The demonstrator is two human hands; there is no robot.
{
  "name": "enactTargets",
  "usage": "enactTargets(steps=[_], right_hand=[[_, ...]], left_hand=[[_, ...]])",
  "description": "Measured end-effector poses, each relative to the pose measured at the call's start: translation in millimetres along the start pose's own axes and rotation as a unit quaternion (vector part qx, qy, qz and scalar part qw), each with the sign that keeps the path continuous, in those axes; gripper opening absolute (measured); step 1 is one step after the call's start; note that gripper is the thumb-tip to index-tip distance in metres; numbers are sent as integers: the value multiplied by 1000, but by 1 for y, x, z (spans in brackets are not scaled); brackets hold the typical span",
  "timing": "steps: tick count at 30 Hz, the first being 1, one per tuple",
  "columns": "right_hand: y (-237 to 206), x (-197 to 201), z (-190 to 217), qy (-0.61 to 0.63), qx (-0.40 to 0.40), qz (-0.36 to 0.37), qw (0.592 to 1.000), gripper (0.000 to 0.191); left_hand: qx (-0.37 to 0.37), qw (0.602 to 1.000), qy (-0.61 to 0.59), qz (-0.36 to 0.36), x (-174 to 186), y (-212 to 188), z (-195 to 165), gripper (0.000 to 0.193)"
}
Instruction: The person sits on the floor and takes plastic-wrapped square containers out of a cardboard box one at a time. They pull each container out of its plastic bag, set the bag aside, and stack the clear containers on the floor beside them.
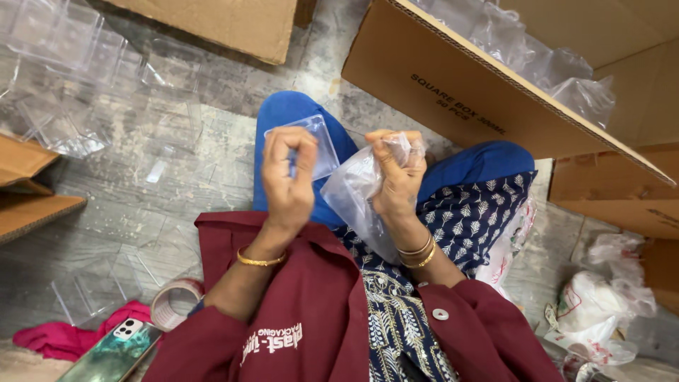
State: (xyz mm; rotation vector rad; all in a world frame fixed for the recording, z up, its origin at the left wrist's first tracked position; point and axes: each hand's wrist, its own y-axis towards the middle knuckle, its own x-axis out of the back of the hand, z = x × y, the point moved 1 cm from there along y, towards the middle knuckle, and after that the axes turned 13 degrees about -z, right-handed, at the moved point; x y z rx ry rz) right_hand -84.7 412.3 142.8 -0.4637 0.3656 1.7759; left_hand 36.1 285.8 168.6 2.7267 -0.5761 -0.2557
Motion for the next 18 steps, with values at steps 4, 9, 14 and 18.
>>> enactTargets(steps=[4, 9, 14, 18], right_hand=[[-3, 4, -7, -24, 11, 18, 999, 22], [-6, 13, -16, -18, 5, 5, 1000, 18], [-13, 15, -20, -118, 56, 0, 991, 22], [-17, 9, -23, -47, 42, 27, 998, 25]], left_hand=[[-91, 989, 93, 66, -5, -9, 0, 11], [-10, 992, 106, 63, -7, -6, -5, 9], [-56, 986, 43, 149, -8, -7, -10, 27], [-72, 985, -3, 160, -13, -16, -3, 11]])
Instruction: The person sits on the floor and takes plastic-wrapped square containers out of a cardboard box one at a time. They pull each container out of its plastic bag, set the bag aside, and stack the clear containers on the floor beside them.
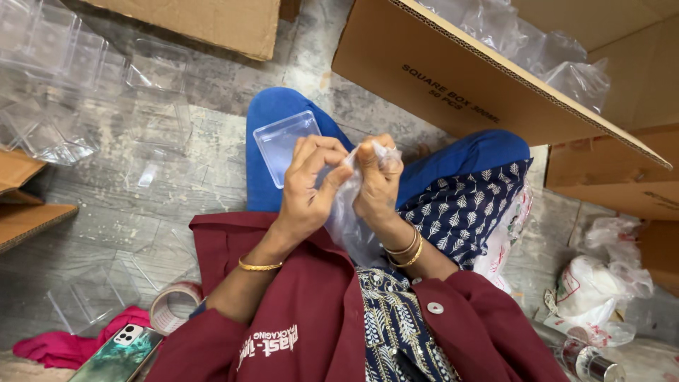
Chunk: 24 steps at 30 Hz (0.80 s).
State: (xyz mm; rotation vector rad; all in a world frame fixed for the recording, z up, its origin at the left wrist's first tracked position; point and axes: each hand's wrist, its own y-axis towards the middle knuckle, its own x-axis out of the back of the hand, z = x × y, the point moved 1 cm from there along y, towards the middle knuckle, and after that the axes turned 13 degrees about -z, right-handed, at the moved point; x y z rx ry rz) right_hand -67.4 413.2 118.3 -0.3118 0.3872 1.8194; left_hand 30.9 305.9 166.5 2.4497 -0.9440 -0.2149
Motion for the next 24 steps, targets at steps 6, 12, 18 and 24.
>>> enactTargets(steps=[6, 12, 18, 24], right_hand=[[3, -1, 3, -22, -12, 49, 998, 35], [25, 50, 11, -22, -320, 169, 932, 35], [24, 78, 26, -92, -265, 253, 926, 44], [19, 43, -20, -338, -67, 142, 928, 20]], left_hand=[[344, 811, -471, -36, -3, -17, 25, 18], [483, 796, -364, 11, 46, -23, 35, 21], [493, 831, -253, 54, 87, -45, 23, 28], [155, 956, 173, -179, 72, -70, 49, 15]])
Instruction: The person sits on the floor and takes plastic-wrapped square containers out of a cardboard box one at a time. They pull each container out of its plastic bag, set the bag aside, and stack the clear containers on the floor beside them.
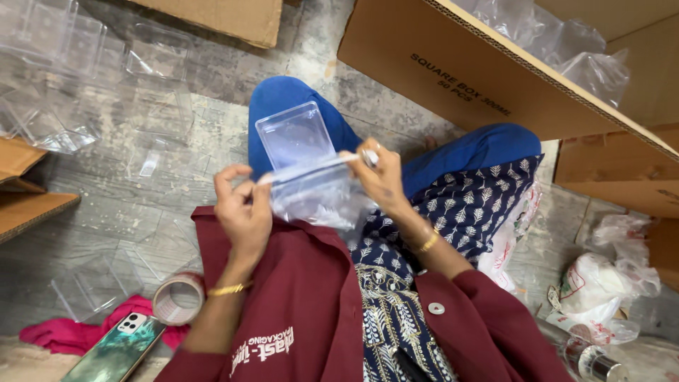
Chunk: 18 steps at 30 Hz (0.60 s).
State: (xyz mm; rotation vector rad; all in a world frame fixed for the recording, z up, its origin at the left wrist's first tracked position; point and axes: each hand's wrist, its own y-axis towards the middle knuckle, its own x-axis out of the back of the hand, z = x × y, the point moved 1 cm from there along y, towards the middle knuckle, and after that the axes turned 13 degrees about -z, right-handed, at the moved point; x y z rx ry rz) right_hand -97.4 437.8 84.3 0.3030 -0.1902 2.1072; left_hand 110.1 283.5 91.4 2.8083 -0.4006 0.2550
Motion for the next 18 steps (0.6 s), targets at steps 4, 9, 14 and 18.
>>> enactTargets(steps=[4, 9, 14, 18], right_hand=[[27, -41, -28, 3, -10, 11, 1000, 14], [20, -46, -45, 47, 58, 35, 997, 26], [11, -20, -61, 34, -107, 76, 991, 30], [52, -60, -95, 101, 119, 117, 981, 22]], left_hand=[[126, 981, -142, -47, -35, 12, 34, 23], [9, 998, -51, 19, -43, 9, 33, 8], [394, 880, -263, 26, -28, 0, 43, 8], [275, 938, -212, -8, -60, 31, 77, 7]])
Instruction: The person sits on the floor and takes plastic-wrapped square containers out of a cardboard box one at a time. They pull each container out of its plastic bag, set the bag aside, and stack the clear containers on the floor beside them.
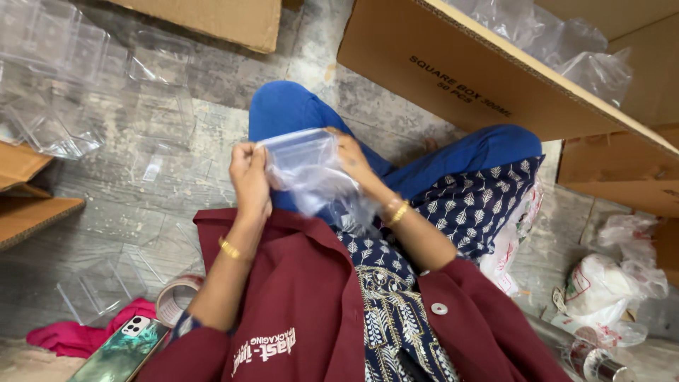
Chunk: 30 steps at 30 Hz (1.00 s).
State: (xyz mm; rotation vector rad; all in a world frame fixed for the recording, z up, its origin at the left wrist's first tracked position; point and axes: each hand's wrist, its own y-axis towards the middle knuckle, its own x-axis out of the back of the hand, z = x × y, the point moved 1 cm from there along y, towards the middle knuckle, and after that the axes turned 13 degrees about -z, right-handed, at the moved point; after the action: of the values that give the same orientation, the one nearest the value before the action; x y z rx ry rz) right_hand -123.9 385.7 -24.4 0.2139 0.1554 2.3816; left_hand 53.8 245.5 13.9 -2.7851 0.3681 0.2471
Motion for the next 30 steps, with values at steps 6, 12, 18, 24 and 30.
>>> enactTargets(steps=[6, 12, 18, 24, 30], right_hand=[[-2, -8, -48, -73, -24, -61, 995, 39], [-22, 23, -28, 138, -157, -105, 972, 47], [4, 44, -18, 276, -169, -176, 930, 56], [-5, 62, -13, 271, -153, -179, 933, 63], [-7, 65, -41, 259, -237, -180, 919, 8]], left_hand=[[-11, 992, 37, 120, 0, 17, 5, 25], [212, 919, -22, 333, -27, -31, -50, 35], [6, 923, -230, 309, -156, 6, -143, 25], [-175, 930, 165, 278, -320, 41, -130, 24], [-206, 906, 279, 244, -379, 41, -122, 26]])
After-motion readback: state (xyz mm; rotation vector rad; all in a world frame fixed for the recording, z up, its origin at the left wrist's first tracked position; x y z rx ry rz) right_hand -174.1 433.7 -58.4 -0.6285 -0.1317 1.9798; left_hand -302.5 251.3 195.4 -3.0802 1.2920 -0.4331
